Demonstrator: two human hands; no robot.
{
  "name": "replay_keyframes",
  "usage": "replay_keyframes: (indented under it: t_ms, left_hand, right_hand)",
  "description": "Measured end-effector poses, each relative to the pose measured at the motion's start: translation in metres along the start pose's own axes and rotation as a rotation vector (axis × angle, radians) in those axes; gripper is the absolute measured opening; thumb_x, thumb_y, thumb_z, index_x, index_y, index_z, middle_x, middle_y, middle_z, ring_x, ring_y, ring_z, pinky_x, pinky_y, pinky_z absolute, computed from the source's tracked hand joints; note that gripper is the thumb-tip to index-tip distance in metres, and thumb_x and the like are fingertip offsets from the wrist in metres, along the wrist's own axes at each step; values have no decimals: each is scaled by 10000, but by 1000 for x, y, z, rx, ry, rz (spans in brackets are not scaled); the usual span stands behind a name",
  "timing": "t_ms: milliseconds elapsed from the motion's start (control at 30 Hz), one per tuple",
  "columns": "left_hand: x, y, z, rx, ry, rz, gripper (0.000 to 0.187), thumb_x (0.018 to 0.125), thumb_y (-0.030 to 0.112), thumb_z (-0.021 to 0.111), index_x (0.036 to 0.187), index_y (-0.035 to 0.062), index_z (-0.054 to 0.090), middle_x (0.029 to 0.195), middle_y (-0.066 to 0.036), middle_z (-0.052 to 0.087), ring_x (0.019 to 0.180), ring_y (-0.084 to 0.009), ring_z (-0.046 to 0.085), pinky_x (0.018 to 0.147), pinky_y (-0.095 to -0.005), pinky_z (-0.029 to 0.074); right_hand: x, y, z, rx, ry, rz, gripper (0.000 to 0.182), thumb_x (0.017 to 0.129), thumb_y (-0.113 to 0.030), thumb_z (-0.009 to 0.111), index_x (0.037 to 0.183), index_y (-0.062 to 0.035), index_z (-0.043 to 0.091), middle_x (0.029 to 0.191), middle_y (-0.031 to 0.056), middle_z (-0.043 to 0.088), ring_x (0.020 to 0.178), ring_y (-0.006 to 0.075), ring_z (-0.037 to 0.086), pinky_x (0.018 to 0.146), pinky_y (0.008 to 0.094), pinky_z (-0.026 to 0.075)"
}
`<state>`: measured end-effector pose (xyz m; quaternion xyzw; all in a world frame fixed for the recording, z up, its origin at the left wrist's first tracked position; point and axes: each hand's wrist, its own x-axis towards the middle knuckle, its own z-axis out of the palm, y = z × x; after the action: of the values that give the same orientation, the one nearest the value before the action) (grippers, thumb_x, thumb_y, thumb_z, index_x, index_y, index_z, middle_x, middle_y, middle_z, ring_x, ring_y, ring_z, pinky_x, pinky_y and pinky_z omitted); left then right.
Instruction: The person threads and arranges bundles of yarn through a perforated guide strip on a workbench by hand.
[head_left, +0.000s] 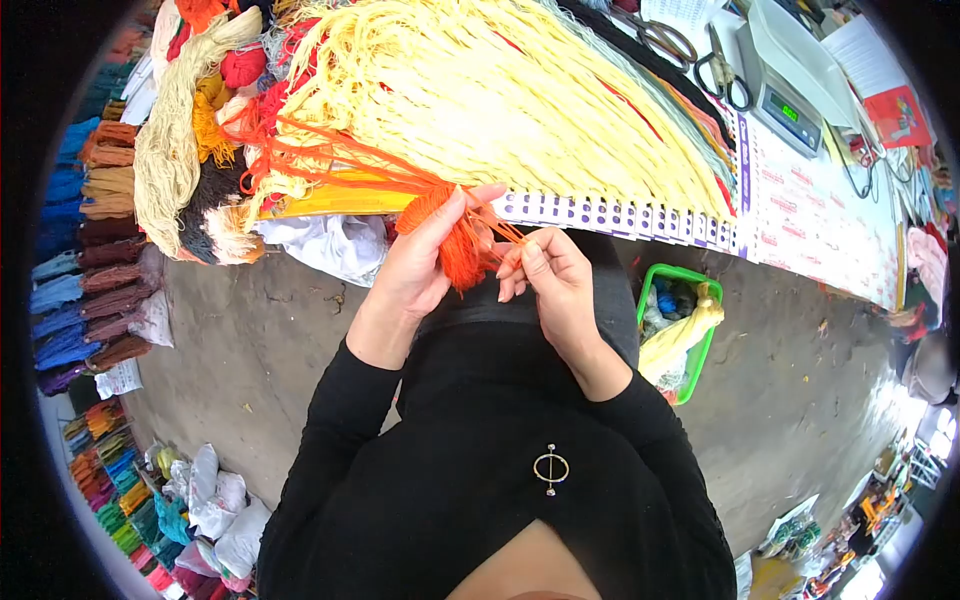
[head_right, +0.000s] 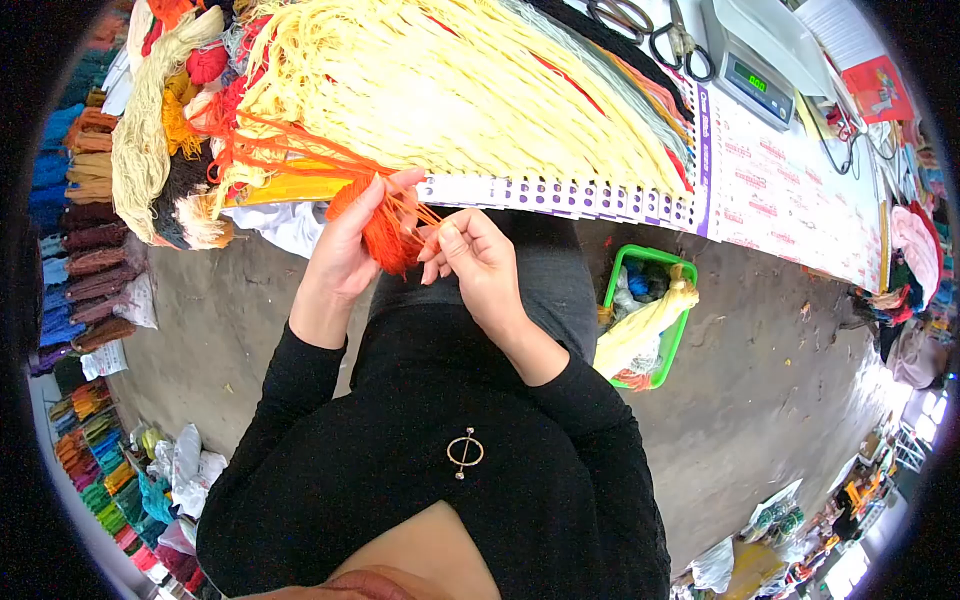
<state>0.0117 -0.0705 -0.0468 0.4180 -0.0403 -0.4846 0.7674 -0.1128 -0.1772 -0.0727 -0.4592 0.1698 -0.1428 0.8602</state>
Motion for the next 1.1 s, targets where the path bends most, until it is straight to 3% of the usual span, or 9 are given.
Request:
replay_keyframes:
  t_ms: [167,367,633,900,967,1000,1033,1067,1100]
  left_hand:
    - [-1,-1,3,18,30,6,384,953,240,461,1171,-67,537,836,-40,572,695,-90,540,690,-233,468]
    - [-2,-2,4,-16,16,5,386,955,246,461,1159,-72,537,832,-37,571,635,-72,499,589,-241,467]
    - [-3,1,7,-108,9,-62,426,961,285,446,1237,-37,473,863,-47,576,582,-52,433,456,-173,385]
    - [-5,2,17,15,32,-28,468,980,333,373,1291,-11,436,769,-98,607,452,-71,408,417,-176,371]
    - [-5,4,16,27,62,-22,478,982,344,361,1290,-12,440,744,-107,605,425,-76,399,413,-179,363]
    - [-5,7,9,115,24,-51,476,983,357,349,1253,-15,473,701,-94,588,416,-73,390,404,-180,343]
    - [-6,11,1,202,-14,-81,483,984,371,338,1215,-18,506,657,-81,572,407,-71,381,396,-180,322]
    - [-8,18,-11,150,-147,-179,481,982,379,340,1027,-20,605,514,-20,476,359,-56,324,370,-184,270]
    - [-16,26,-26,140,-116,-279,482,977,376,363,822,4,625,422,42,342,321,-42,257,333,-185,214]
  right_hand:
    - [-1,1,-2,30,-5,-7,189,959,-209,457,860,-48,474,726,66,593,536,111,546,508,206,417]
    - [-3,-5,2,4,15,4,201,963,-221,450,862,-48,466,674,35,537,515,91,524,442,191,410]
    - [-4,-6,5,-28,85,7,188,967,-211,436,877,-49,471,615,23,497,459,85,487,390,185,365]
    - [-5,-10,4,-59,82,116,169,952,-186,478,870,-40,502,555,3,481,423,62,442,386,185,323]
    - [-7,-13,8,-378,-23,84,126,923,-145,536,875,-29,542,581,7,526,431,56,460,398,181,308]
    - [-10,-13,3,-606,-66,-59,84,885,-104,585,876,-22,568,639,20,574,466,68,501,433,194,359]
    - [-12,-18,0,-732,-17,-134,92,866,-112,598,879,-24,574,696,55,600,547,138,557,509,245,418]
    - [-13,-26,-4,-858,32,-208,105,847,-120,610,881,-26,580,754,90,626,628,208,613,585,296,478]
    - [-13,-39,-13,-959,128,-356,91,837,-107,606,886,-37,575,873,121,631,745,273,622,649,321,482]
